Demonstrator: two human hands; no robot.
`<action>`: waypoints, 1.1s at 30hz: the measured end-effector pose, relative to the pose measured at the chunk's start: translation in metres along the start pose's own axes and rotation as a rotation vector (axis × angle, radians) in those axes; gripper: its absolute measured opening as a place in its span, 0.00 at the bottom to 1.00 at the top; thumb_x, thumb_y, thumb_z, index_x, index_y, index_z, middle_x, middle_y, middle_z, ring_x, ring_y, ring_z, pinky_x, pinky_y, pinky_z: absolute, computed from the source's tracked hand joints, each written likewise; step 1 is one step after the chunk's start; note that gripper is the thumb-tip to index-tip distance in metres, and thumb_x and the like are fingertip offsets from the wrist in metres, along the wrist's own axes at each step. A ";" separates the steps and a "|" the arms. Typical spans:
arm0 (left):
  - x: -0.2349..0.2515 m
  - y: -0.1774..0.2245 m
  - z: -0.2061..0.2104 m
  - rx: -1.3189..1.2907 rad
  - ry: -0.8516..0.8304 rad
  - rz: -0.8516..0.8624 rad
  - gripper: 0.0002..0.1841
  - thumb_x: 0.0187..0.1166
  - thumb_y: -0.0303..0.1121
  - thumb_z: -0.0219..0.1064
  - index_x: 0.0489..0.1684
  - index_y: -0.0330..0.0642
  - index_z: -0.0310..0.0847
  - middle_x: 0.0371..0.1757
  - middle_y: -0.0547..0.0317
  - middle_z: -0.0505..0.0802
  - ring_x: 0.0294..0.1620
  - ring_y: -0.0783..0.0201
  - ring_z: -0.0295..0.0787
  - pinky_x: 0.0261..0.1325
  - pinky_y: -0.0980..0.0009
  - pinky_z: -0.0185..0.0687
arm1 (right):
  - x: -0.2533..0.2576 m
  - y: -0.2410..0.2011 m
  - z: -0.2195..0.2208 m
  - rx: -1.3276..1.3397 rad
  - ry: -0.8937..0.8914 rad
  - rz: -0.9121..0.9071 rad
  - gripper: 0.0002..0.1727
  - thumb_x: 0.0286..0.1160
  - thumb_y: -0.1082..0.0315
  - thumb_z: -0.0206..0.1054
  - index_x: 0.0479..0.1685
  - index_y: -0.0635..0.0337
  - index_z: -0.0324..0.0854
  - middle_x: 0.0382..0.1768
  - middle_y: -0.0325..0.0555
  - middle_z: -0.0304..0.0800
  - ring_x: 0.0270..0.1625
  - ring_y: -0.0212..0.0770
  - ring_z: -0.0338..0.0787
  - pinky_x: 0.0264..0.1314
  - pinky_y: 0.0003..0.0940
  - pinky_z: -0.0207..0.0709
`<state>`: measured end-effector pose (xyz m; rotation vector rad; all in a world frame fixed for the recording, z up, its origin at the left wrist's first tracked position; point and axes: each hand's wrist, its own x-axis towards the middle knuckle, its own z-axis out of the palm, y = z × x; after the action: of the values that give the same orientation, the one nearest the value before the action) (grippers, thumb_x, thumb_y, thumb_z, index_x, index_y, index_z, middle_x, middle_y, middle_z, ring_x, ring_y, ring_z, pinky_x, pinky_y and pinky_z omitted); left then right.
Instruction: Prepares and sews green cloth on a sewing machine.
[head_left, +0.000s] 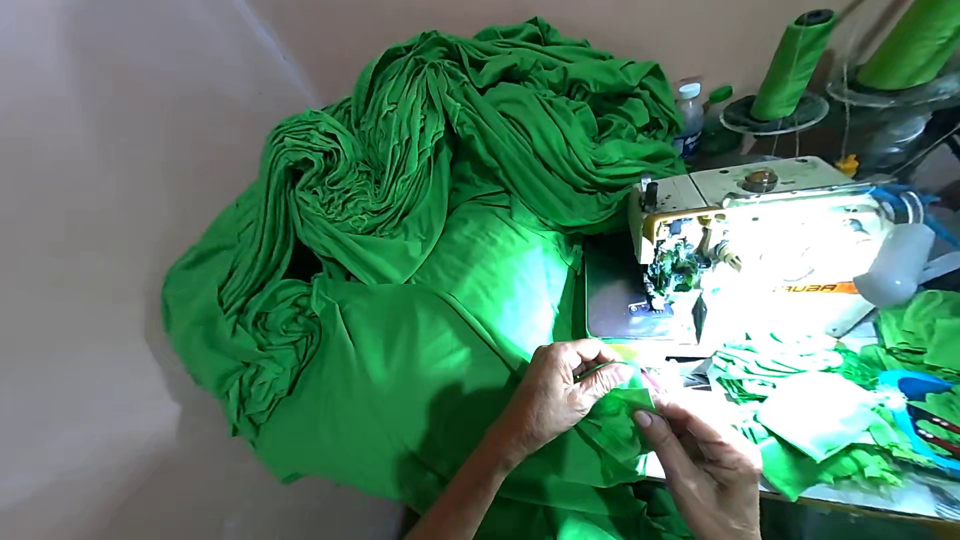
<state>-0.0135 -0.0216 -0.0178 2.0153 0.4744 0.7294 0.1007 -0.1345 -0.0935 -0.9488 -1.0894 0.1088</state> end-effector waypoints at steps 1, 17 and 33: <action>0.001 0.000 0.000 0.002 0.003 0.002 0.06 0.80 0.27 0.66 0.39 0.33 0.87 0.31 0.70 0.89 0.32 0.89 0.81 0.40 0.89 0.77 | 0.000 -0.002 0.000 -0.051 -0.016 -0.038 0.06 0.79 0.69 0.68 0.47 0.56 0.89 0.41 0.33 0.92 0.44 0.17 0.88 0.50 0.11 0.82; -0.007 0.009 -0.001 -0.059 -0.135 0.042 0.09 0.82 0.28 0.65 0.34 0.33 0.87 0.31 0.70 0.88 0.33 0.88 0.79 0.40 0.89 0.75 | 0.001 -0.016 0.014 0.331 0.049 0.217 0.12 0.70 0.76 0.72 0.46 0.51 0.81 0.30 0.22 0.90 0.29 0.15 0.85 0.34 0.11 0.79; -0.013 0.016 -0.019 -0.099 -0.111 0.227 0.06 0.78 0.25 0.70 0.37 0.30 0.89 0.38 0.67 0.92 0.45 0.85 0.85 0.53 0.86 0.82 | -0.007 -0.027 0.004 0.465 -0.179 0.522 0.02 0.88 0.68 0.57 0.49 0.47 0.72 0.31 0.19 0.88 0.33 0.16 0.87 0.37 0.16 0.82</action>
<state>-0.0352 -0.0254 -0.0005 2.0234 0.1424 0.7570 0.0845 -0.1522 -0.0791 -0.7860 -0.8977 0.8531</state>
